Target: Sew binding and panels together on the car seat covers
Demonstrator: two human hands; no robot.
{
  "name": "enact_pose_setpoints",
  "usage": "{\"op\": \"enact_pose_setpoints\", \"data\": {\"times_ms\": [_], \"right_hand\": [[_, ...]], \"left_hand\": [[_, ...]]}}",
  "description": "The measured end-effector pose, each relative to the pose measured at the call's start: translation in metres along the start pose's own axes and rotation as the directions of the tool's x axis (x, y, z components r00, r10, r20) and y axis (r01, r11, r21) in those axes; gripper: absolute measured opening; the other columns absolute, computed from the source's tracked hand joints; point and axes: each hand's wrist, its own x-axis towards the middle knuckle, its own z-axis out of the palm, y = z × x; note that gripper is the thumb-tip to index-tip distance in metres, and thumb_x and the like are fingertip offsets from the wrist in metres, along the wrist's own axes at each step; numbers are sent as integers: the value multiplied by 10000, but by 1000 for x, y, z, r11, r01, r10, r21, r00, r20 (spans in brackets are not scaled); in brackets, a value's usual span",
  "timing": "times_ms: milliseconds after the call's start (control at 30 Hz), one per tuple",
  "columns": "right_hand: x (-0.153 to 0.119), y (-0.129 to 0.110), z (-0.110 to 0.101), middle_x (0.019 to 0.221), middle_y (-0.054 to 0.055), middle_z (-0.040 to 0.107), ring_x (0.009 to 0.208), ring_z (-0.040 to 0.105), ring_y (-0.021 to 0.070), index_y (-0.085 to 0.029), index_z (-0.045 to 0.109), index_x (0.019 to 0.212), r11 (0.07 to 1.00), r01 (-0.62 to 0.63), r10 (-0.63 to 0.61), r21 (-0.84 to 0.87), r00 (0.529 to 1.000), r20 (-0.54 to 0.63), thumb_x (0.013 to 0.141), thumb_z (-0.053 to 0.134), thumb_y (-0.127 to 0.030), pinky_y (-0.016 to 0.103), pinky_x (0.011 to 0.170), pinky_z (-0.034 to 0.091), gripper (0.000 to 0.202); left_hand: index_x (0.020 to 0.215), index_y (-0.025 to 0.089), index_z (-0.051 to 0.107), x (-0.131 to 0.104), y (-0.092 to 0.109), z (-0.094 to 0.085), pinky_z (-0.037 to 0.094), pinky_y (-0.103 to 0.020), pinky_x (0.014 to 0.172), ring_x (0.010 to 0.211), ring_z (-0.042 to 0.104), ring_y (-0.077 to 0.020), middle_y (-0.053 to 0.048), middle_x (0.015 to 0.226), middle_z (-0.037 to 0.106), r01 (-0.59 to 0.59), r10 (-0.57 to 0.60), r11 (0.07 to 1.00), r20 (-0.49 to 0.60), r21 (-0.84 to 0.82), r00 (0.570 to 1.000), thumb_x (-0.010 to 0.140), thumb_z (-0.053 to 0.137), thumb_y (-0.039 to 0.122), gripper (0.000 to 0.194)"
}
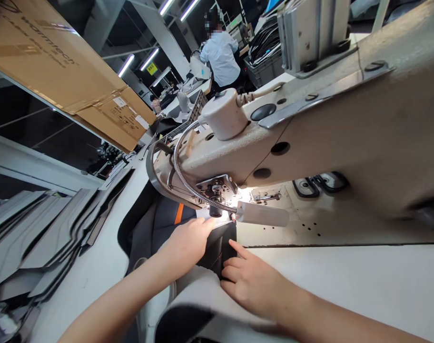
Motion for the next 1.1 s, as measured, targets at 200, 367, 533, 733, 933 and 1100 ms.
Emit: {"op": "enact_pose_setpoints", "data": {"times_ms": [200, 367, 533, 733, 933, 1100], "right_hand": [[-3, -33, 22, 987, 192, 660, 933, 599, 287, -42, 651, 1001, 962, -38, 27, -272, 999, -46, 726, 515, -124, 434, 930, 439, 317], [-4, -30, 15, 925, 177, 670, 874, 618, 274, -59, 666, 954, 960, -25, 15, -278, 999, -38, 705, 489, -87, 411, 873, 479, 307], [-8, -17, 12, 933, 166, 668, 897, 614, 265, -67, 672, 912, 960, -71, 56, -270, 997, -61, 687, 468, -38, 392, 858, 499, 305], [-6, 0, 5, 976, 161, 663, 968, 596, 244, -50, 666, 931, 942, -69, 21, -328, 989, -147, 710, 374, 21, 340, 867, 493, 372], [-3, 6, 16, 1017, 108, 648, 1025, 569, 225, -140, 627, 1023, 969, -104, 82, -223, 991, -107, 779, 425, -28, 374, 932, 465, 337], [0, 6, 14, 995, 104, 662, 984, 599, 233, -155, 638, 1023, 988, -100, 89, -121, 991, -95, 789, 484, -106, 417, 949, 458, 284]], "left_hand": [[1325, 110, 399, -7, 26, 22, 489, -284, 547, 714, 641, -231, -99, 825, 629, -148, 146, 987, 34, 65, 989, 883, 415, 95, 442], [1321, 95, 400, -2, 29, 36, 485, -292, 545, 714, 641, -238, -104, 819, 632, -134, 133, 989, 24, 61, 991, 862, 421, 72, 459], [1287, 142, 435, 7, 25, 31, 492, -311, 581, 720, 639, -236, -86, 811, 638, -80, 80, 997, 12, 13, 997, 868, 413, 110, 421], [1246, 71, 468, 26, 23, 26, 506, -334, 641, 795, 629, -250, -128, 894, 638, -96, 96, 995, -59, 3, 994, 868, 396, 88, 385], [1178, 147, 523, -20, 30, 33, 432, -417, 931, 1161, 465, -295, -138, 1261, 515, -317, 286, 946, -281, -70, 916, 901, 416, 260, 318], [1456, 174, 163, -81, 31, 80, 273, -469, 1078, 1358, 215, -332, -129, 1483, 266, -553, 520, 832, -290, -40, 804, 878, 472, 397, 692]]}}
